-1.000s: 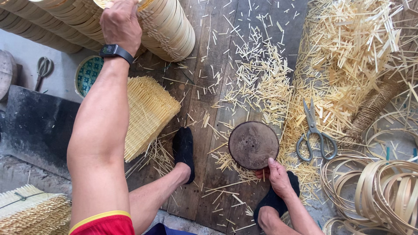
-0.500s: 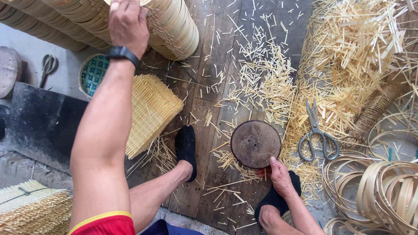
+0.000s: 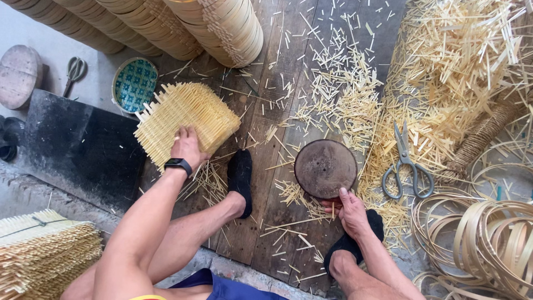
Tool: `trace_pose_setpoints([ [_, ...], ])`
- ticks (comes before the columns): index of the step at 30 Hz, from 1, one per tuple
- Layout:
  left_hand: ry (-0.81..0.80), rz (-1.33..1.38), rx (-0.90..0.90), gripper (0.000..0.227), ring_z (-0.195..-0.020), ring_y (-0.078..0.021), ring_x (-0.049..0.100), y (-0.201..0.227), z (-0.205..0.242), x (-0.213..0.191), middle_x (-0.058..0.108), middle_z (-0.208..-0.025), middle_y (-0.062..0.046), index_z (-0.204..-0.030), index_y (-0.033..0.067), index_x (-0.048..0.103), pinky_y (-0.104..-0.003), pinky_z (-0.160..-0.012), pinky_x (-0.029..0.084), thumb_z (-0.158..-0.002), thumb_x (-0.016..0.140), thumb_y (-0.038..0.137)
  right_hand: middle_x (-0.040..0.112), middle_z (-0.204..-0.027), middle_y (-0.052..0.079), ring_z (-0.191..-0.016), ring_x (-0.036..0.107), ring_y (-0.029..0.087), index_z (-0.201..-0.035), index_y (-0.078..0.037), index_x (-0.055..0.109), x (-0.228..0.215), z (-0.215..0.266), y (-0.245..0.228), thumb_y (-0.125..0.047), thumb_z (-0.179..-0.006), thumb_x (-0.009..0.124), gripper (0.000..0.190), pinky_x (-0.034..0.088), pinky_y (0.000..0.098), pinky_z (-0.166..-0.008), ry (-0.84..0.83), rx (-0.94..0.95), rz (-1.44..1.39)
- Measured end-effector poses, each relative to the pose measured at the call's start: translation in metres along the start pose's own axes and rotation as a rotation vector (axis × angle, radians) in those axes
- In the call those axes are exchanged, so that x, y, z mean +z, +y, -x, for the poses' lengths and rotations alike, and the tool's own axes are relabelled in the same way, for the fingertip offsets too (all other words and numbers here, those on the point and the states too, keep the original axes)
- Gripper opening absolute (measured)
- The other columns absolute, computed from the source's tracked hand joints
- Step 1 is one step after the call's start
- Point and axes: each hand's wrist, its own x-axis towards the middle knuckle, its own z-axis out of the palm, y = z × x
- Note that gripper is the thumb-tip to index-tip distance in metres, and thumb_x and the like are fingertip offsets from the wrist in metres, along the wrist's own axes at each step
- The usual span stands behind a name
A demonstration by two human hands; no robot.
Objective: The person sits on the floor and repeatedly places a circular bamboo ring onto a square woven mat, trims the excess mat material with shears using a wooden template, and stacks the finished circular pieces.
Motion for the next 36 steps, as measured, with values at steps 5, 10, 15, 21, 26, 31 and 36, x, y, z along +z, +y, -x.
trace_pose_setpoints([
  [5, -0.140, 0.224, 0.006, 0.090, -0.128, -0.0308, 0.055, -0.033, -0.004, -0.020, 0.050, -0.146, -0.018, -0.146, 0.0127, 0.049, -0.045, -0.109, 0.044, -0.071, 0.094, 0.035, 0.072, -0.094, 0.021, -0.079, 0.071, 0.029, -0.112, 0.008, 0.062, -0.010, -0.012, -0.025, -0.038, -0.108, 0.054, 0.047, 0.060, 0.0389, -0.068, 0.162, -0.064, 0.226],
  [10, 0.214, -0.005, 0.100, 0.019, -0.065, -0.0222, 0.065, -0.032, 0.001, -0.071, 0.073, -0.081, -0.013, -0.116, 0.0172, 0.072, -0.037, -0.058, 0.058, -0.107, 0.057, 0.013, 0.068, -0.102, 0.015, -0.089, 0.067, 0.025, -0.117, -0.001, 0.064, -0.019, -0.009, -0.054, -0.029, -0.104, 0.060, 0.031, 0.055, 0.0406, -0.079, 0.437, -0.413, 0.531],
  [15, 0.800, -0.055, 0.624, 0.015, -0.056, -0.0196, 0.061, 0.053, 0.036, -0.060, 0.070, -0.076, -0.009, -0.100, 0.0058, 0.071, -0.035, -0.052, 0.051, -0.096, 0.057, 0.004, 0.068, -0.122, 0.018, -0.116, 0.062, 0.032, -0.116, -0.005, 0.070, -0.019, 0.013, -0.061, -0.030, -0.110, 0.062, 0.027, 0.047, 0.0437, -0.104, 0.646, -1.074, 1.231],
  [21, 0.607, 0.290, 1.261, 0.036, -0.112, -0.0308, 0.068, 0.214, 0.112, 0.057, 0.067, -0.124, -0.016, -0.125, 0.0028, 0.063, -0.044, -0.089, 0.058, -0.090, 0.056, 0.000, 0.073, -0.089, 0.009, -0.080, 0.069, 0.017, -0.107, 0.001, 0.071, -0.025, 0.008, -0.089, -0.048, -0.095, 0.053, 0.053, 0.057, 0.0320, -0.070, -0.066, -0.235, -0.184],
  [26, 0.347, 0.403, 1.260, 0.055, -0.129, -0.0328, 0.057, 0.238, 0.116, 0.112, 0.062, -0.138, -0.016, -0.132, 0.0072, 0.062, -0.048, -0.104, 0.049, -0.080, 0.074, 0.018, 0.070, -0.087, 0.004, -0.073, 0.063, 0.007, -0.103, 0.002, 0.066, -0.028, -0.018, -0.076, -0.006, -0.089, 0.078, 0.020, 0.051, 0.0194, -0.063, 0.261, -0.313, 0.333],
  [31, 0.082, 0.812, 0.129, 0.073, -0.116, -0.0263, 0.060, 0.227, 0.056, 0.114, 0.064, -0.127, -0.017, -0.137, 0.0027, 0.054, -0.044, -0.102, 0.047, -0.074, 0.087, 0.021, 0.071, -0.087, 0.004, -0.073, 0.064, 0.007, -0.104, 0.000, 0.064, -0.038, -0.030, -0.066, -0.004, -0.090, 0.075, 0.019, 0.052, 0.0199, -0.063, 0.258, -0.324, 0.335],
  [36, -0.431, 1.212, 0.074, 0.039, -0.083, -0.0203, 0.073, 0.211, -0.005, 0.127, 0.077, -0.097, -0.015, -0.109, -0.0057, 0.074, -0.033, -0.078, 0.061, -0.075, 0.087, 0.011, 0.072, -0.088, 0.008, -0.073, 0.065, 0.011, -0.107, 0.002, 0.061, -0.047, -0.025, -0.072, -0.003, -0.090, 0.073, 0.022, 0.054, 0.0225, -0.065, 0.225, -0.272, 0.271],
])
